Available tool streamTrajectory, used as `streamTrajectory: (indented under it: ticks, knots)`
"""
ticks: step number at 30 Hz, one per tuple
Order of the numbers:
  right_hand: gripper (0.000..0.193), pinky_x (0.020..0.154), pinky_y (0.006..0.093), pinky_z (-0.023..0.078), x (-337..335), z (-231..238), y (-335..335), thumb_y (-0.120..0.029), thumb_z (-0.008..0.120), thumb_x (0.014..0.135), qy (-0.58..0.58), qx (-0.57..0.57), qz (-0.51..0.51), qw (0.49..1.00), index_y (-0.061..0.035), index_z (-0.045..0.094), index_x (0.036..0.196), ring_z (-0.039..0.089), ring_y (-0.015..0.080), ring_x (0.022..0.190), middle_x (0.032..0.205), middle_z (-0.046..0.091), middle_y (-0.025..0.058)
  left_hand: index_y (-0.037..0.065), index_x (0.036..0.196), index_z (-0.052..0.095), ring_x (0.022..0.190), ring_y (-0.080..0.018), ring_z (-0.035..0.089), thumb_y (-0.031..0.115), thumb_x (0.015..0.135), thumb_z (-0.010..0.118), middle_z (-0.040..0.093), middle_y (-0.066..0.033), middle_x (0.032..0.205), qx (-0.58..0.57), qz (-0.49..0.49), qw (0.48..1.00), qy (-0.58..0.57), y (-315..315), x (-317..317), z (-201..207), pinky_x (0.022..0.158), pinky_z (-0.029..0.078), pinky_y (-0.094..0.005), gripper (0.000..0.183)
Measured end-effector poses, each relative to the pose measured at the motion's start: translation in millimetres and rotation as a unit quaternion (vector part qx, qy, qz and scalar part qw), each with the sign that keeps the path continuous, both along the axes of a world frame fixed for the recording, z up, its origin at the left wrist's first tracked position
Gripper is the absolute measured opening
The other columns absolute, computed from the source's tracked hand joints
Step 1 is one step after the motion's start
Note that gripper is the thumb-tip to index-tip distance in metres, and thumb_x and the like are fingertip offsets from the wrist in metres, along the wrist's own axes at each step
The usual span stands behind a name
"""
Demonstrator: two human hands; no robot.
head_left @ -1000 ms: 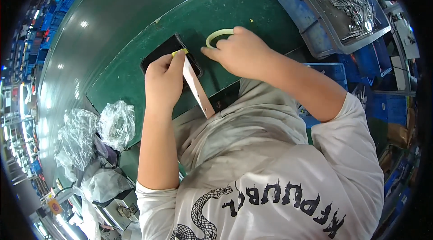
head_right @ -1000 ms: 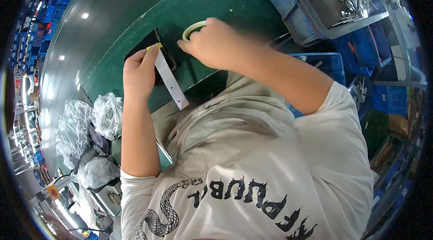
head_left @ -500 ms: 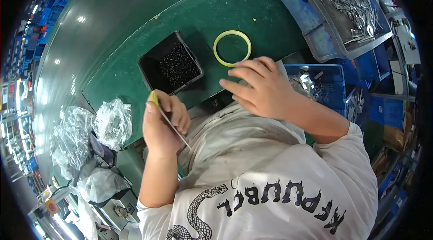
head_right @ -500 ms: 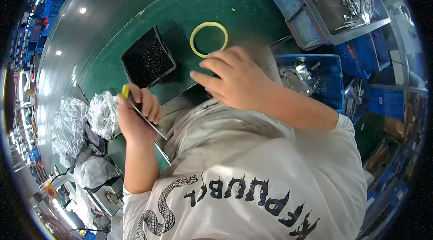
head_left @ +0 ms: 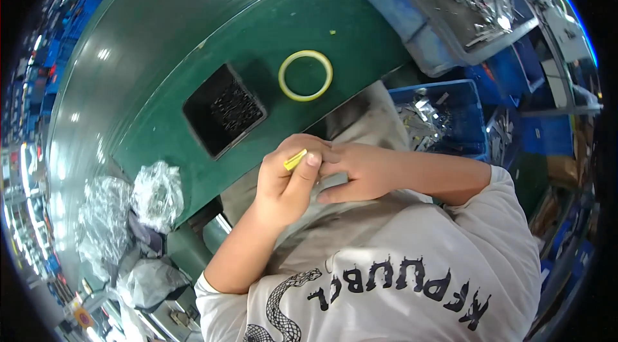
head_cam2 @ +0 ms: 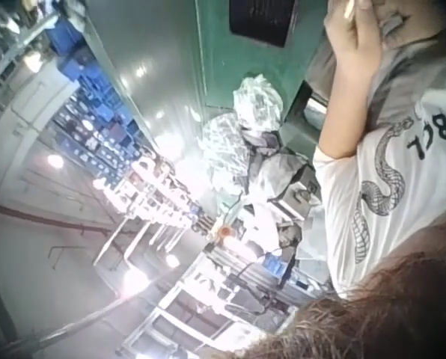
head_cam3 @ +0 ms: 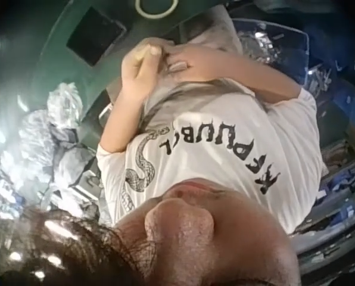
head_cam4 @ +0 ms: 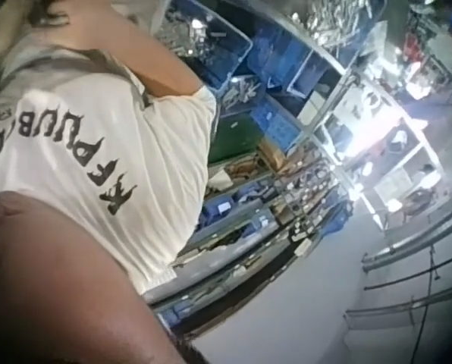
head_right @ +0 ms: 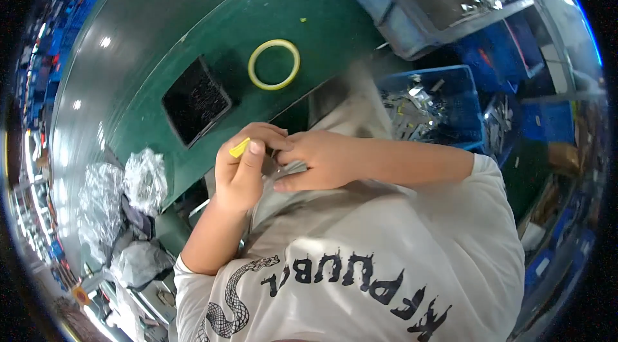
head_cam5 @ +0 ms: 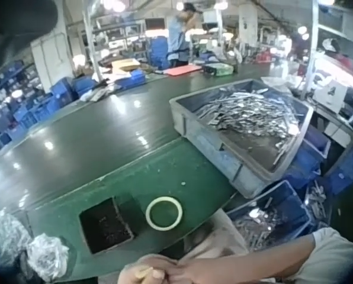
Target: The recorder is applying yellow tape to small silver rectangular electronic components on a production line.
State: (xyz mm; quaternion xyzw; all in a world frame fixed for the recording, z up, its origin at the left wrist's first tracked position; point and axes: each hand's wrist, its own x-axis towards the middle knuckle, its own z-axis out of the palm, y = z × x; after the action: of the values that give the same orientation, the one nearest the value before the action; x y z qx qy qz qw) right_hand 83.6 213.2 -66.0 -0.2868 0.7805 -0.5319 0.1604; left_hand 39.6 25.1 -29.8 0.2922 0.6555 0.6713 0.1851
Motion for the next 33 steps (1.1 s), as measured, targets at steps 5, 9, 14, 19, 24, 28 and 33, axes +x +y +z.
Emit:
streamTrajectory:
  ticks: [5,9,14,19,24,28,33]
  knots:
    - [0.022,0.081,0.0421,0.050,11,-18,34,-0.024,0.064,0.093,0.012,-0.035,-0.063,0.997,-0.0025,0.068,0.095,0.062,0.0339,0.094,0.104,0.065,0.0157,-0.001,0.121,0.058,0.107,-0.0300,0.059,0.006,0.080,0.072,0.063,-0.0161,0.116,-0.104,-0.015,0.990,0.089,14,6,0,0.095,0.045,-0.0397,0.044]
    - [0.020,0.087,0.0412,0.049,27,-39,119,-0.016,0.070,0.085,0.185,0.100,-0.129,0.969,-0.0064,0.071,0.102,0.061,0.0318,0.098,0.109,0.065,0.0109,-0.002,0.135,0.046,0.115,-0.0289,0.057,0.004,0.074,0.075,0.059,-0.0175,0.126,-0.168,-0.023,0.983,0.065,-22,12,-11,0.099,0.043,-0.0387,0.067]
    - [0.024,0.085,0.0401,0.050,81,-16,194,-0.017,0.073,0.078,0.215,0.289,-0.287,0.888,-0.0060,0.071,0.099,0.062,0.0302,0.098,0.107,0.066,0.0113,-0.002,0.135,0.046,0.112,-0.0265,0.059,0.002,0.076,0.072,0.062,-0.0167,0.121,-0.183,0.041,0.982,-0.002,-71,21,-31,0.097,0.044,-0.0367,0.064]
    - [0.015,0.061,0.0375,0.049,67,42,220,-0.002,0.074,0.070,0.398,0.326,-0.384,0.766,-0.0064,0.069,0.084,0.062,0.0299,0.070,0.083,0.065,0.0103,-0.002,0.130,0.047,0.105,-0.0202,0.060,-0.006,0.082,0.059,0.062,-0.0118,0.109,-0.178,0.050,0.981,-0.065,-85,23,-46,0.092,0.047,-0.0331,0.050]
    - [0.014,0.064,0.0384,0.052,-28,110,251,-0.016,0.068,0.085,0.381,0.403,-0.461,0.693,-0.0049,0.071,0.093,0.065,0.0282,0.071,0.082,0.067,0.0113,0.002,0.107,0.064,0.088,-0.0308,0.068,0.005,0.081,0.071,0.070,-0.0166,0.093,-0.232,0.032,0.969,0.079,-71,19,-49,0.079,0.053,-0.0367,0.027]
    - [0.019,0.074,0.0457,0.055,-119,114,296,-0.023,0.063,0.082,0.144,0.628,-0.420,0.639,-0.0106,0.074,0.091,0.068,0.0347,0.087,0.094,0.071,0.0140,0.004,0.102,0.067,0.089,-0.0355,0.068,0.010,0.083,0.069,0.071,-0.0163,0.093,-0.328,0.021,0.932,0.155,-81,23,-56,0.082,0.054,-0.0403,0.021]
    - [0.023,0.076,0.0426,0.056,-159,87,326,-0.018,0.064,0.078,0.057,0.722,-0.361,0.588,-0.0068,0.075,0.095,0.070,0.0320,0.092,0.100,0.073,0.0151,0.006,0.100,0.068,0.092,-0.0383,0.066,0.020,0.084,0.068,0.069,-0.0178,0.097,-0.372,0.017,0.901,0.223,-81,26,-52,0.081,0.053,-0.0440,0.021]
